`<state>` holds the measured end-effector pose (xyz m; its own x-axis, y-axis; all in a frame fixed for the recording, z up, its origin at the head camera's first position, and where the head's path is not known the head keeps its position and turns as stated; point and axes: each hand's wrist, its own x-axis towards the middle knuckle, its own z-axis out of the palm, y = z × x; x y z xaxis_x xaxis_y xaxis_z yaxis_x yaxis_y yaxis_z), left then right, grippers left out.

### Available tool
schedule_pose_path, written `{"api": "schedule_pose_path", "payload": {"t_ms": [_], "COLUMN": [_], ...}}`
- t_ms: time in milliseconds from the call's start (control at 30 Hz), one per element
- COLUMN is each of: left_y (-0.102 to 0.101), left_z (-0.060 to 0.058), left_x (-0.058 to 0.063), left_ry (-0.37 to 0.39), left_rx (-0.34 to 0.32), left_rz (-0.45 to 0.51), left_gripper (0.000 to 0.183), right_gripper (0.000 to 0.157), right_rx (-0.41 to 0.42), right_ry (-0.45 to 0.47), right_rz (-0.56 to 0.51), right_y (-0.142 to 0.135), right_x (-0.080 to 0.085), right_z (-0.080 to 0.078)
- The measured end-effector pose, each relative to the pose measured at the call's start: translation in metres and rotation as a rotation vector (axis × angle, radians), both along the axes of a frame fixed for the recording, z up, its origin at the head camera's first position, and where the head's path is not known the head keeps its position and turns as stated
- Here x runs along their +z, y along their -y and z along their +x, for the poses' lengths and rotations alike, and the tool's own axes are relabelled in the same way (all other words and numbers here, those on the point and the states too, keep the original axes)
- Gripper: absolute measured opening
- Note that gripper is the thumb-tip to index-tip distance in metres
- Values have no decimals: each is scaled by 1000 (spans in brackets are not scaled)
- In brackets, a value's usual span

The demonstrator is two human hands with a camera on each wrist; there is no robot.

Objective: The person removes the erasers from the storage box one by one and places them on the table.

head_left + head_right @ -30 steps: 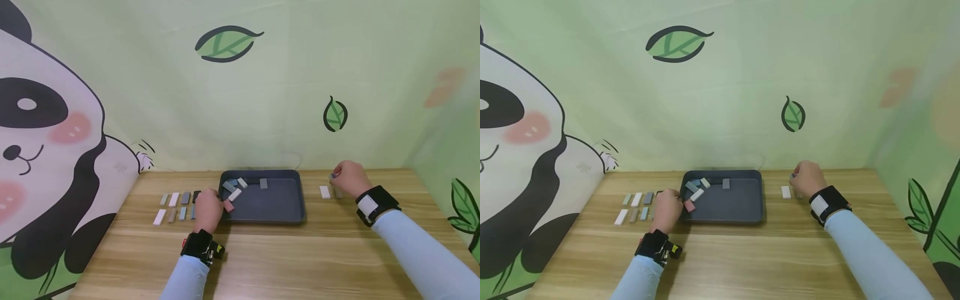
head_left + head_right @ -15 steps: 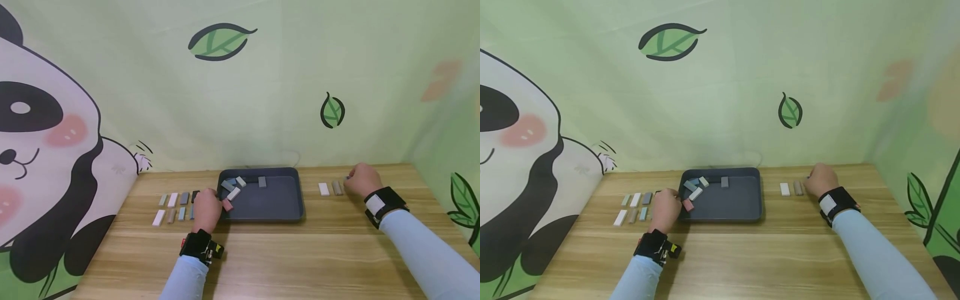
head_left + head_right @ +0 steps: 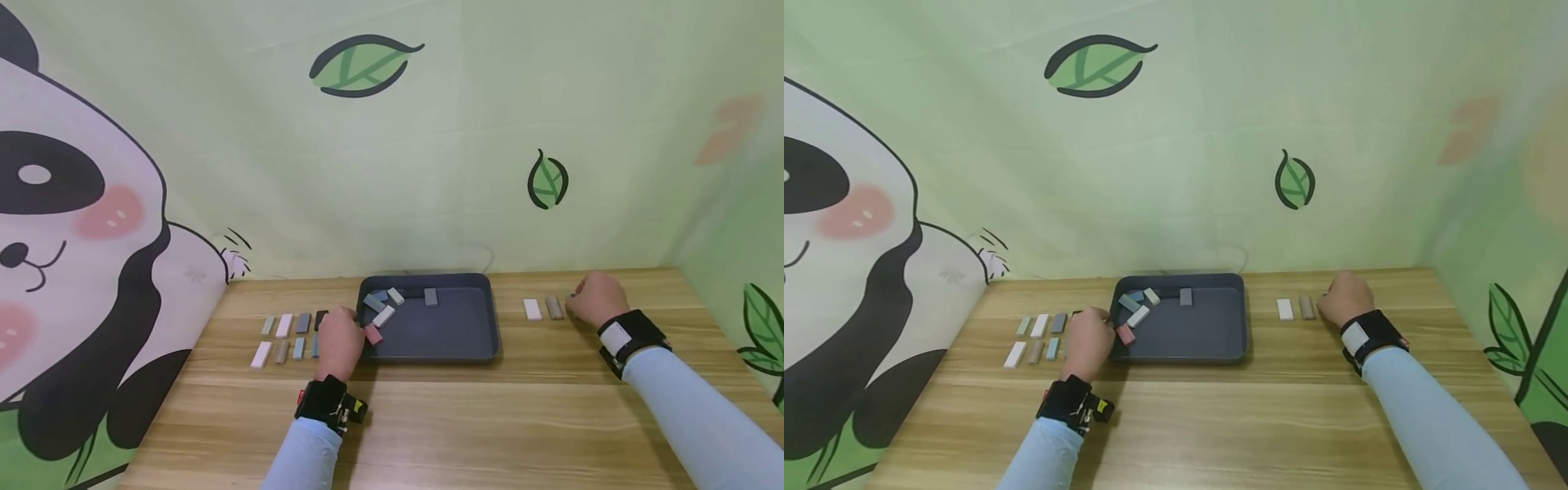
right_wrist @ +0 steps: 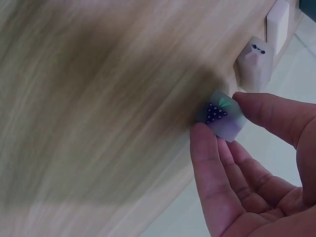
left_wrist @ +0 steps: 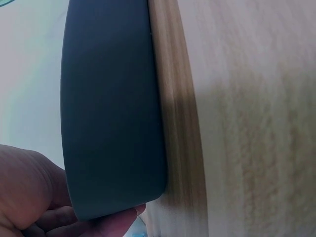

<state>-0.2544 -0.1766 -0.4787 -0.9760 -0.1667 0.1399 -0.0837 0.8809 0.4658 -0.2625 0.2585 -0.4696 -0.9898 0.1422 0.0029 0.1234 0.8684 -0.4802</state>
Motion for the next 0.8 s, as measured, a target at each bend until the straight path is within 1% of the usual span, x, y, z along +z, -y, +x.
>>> {"api": "schedule_pose_path", "payload": {"t_ms": [133,300,467,567,633,700,800], "left_y": [1,2,3,3,3,3,3], "left_z": [0,1,1,1,2,2,2], "left_x": [1,2,1,0,0,1,3], "left_ry": [-8,-3,-1,-11,-21,-29,-28], "left_rx": [-5,-4,-7,-15,-20,-19,-12], "left_rz": [14,18,25,24,21,18,22], "left_gripper": [14,14,16,16,17,17,18], "right_gripper": [20,17,21,30,40,48,52], "right_rx": [-1,-3,-2,4,6,13,34], "right_ry": [-9,10,35,45,47,33,-7], "right_rz": [7,10,15,36,54,67,60], "right_y": [0,-1,-1,1,5,14,33], "right_x": [-1,-4,-4,-2,2,8,21], "right_z": [-1,-1,-2,-2,-3,-3,-5]}}
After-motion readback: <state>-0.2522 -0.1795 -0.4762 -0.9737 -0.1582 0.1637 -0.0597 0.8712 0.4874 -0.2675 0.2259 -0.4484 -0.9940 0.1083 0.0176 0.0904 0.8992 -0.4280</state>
